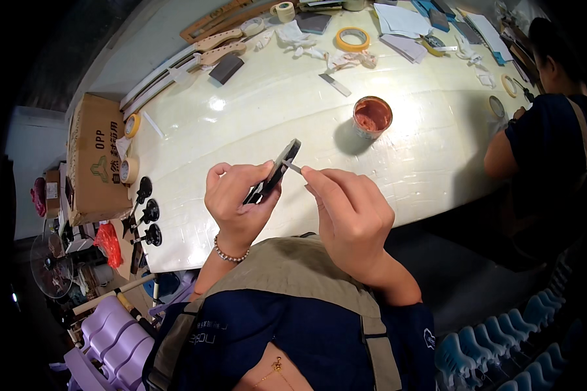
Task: The person paints a black guitar body with a reddish-brown substance using a small brush. They repeatedly dip the brush into a container and apply the substance to the body and neck of the guitar, rotating the instrument to cover different areas.
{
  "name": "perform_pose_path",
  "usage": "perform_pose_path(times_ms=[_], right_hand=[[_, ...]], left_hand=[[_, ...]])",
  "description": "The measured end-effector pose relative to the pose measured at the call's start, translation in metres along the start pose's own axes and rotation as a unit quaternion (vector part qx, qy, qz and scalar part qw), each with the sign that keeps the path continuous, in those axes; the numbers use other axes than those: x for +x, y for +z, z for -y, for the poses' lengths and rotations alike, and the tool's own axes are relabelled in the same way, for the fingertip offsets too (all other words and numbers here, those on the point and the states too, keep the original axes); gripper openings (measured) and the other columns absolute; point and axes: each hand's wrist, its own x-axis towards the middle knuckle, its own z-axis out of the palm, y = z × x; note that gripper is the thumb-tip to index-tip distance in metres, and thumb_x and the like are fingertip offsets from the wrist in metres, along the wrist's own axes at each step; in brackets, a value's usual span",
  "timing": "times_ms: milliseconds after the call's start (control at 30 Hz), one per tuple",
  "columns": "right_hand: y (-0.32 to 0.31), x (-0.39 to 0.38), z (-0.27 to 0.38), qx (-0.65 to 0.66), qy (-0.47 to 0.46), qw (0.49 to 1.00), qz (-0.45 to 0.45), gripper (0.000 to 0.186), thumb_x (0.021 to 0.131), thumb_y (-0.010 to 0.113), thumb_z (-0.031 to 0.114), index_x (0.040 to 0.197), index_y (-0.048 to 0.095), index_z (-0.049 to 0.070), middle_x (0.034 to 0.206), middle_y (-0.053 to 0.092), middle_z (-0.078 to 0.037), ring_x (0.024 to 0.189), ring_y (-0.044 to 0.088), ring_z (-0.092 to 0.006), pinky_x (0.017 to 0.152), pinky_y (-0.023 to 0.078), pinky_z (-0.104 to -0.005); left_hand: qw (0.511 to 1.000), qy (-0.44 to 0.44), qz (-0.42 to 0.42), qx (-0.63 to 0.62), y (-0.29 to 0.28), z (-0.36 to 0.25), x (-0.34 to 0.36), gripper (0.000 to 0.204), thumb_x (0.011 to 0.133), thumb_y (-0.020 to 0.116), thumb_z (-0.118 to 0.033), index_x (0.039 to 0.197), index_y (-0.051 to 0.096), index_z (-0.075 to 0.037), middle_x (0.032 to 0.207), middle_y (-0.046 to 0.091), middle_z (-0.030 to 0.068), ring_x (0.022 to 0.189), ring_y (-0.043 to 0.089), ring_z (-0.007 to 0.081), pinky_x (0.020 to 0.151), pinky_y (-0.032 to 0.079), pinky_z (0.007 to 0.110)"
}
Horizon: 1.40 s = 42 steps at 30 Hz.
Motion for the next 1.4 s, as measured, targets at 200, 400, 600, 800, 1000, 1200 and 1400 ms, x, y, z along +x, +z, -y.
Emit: perform_pose_path(times_ms=[200, 400, 600, 800, 1000, 1200, 1400], right_hand=[[-0.001, 0.000, -0.001, 0.030, 0.001, 1.000, 0.009, 0.027, 0.064, 0.068, -0.005, 0.090, 0.065, 0.005, 0.075, 0.061, -0.008, 0.062, 0.057, -0.0236, 0.052, 0.045, -0.0296], [-0.005, 0.001, 0.002, 0.024, 0.009, 0.999, 0.030, 0.026, 0.066, 0.067, -0.005, 0.090, 0.065, 0.004, 0.075, 0.062, -0.009, 0.063, 0.058, -0.0239, 0.053, 0.046, -0.0301], [-0.003, -0.003, 0.002, 0.122, 0.069, 0.989, 0.043, 0.029, 0.066, 0.067, -0.005, 0.093, 0.065, 0.005, 0.078, 0.062, -0.008, 0.067, 0.058, -0.0226, 0.055, 0.046, -0.0298], [0.008, -0.004, 0.000, 0.041, 0.005, 0.999, -0.017, 0.032, 0.066, 0.067, -0.005, 0.096, 0.067, 0.008, 0.081, 0.062, -0.007, 0.067, 0.056, -0.0203, 0.055, 0.045, -0.0280], [0.004, -0.011, 0.003, 0.001, -0.024, 1.000, 0.002, 0.034, 0.064, 0.067, -0.005, 0.095, 0.067, 0.008, 0.079, 0.061, -0.006, 0.065, 0.056, -0.0199, 0.054, 0.045, -0.0276], [-0.003, -0.003, 0.003, 0.056, 0.027, 0.998, 0.007, 0.033, 0.064, 0.065, -0.007, 0.093, 0.067, 0.006, 0.078, 0.061, -0.008, 0.065, 0.057, -0.0221, 0.054, 0.046, -0.0293], [-0.004, -0.006, 0.009, -0.010, -0.021, 1.000, 0.014, 0.035, 0.060, 0.065, -0.006, 0.092, 0.067, 0.006, 0.076, 0.061, -0.007, 0.062, 0.057, -0.0214, 0.051, 0.045, -0.0282]], left_hand=[[1.000, 0.007, -0.003, 0.000, 0.001, 0.002, -0.001, 0.032, 0.056, 0.074, -0.002, 0.085, 0.064, -0.011, 0.072, 0.065, -0.0007, 0.061, 0.059, 0.0136, 0.064, 0.037, 0.031], [1.000, 0.008, 0.002, 0.007, -0.001, 0.001, -0.001, 0.032, 0.056, 0.074, -0.002, 0.085, 0.065, -0.011, 0.072, 0.065, -0.0005, 0.062, 0.059, 0.0145, 0.064, 0.037, 0.031], [1.000, 0.004, -0.002, -0.008, -0.001, 0.000, 0.002, 0.031, 0.057, 0.075, -0.003, 0.085, 0.065, -0.010, 0.072, 0.065, 0.0004, 0.061, 0.059, 0.0148, 0.063, 0.037, 0.030], [1.000, 0.016, -0.009, -0.010, 0.000, 0.001, 0.002, 0.034, 0.054, 0.074, -0.004, 0.086, 0.064, -0.011, 0.072, 0.064, -0.0005, 0.059, 0.056, 0.0138, 0.065, 0.036, 0.030], [1.000, -0.003, 0.018, -0.015, 0.000, 0.000, 0.001, 0.029, 0.057, 0.075, -0.003, 0.083, 0.065, -0.010, 0.071, 0.065, 0.0006, 0.061, 0.059, 0.0145, 0.063, 0.036, 0.030], [1.000, 0.015, 0.007, -0.008, -0.002, -0.002, 0.004, 0.030, 0.057, 0.074, -0.002, 0.084, 0.065, -0.010, 0.071, 0.064, 0.0003, 0.061, 0.059, 0.0145, 0.063, 0.036, 0.030], [1.000, 0.007, 0.026, 0.009, -0.005, -0.003, 0.003, 0.031, 0.056, 0.074, -0.002, 0.085, 0.065, -0.010, 0.072, 0.064, 0.0000, 0.061, 0.059, 0.0143, 0.064, 0.036, 0.030]])
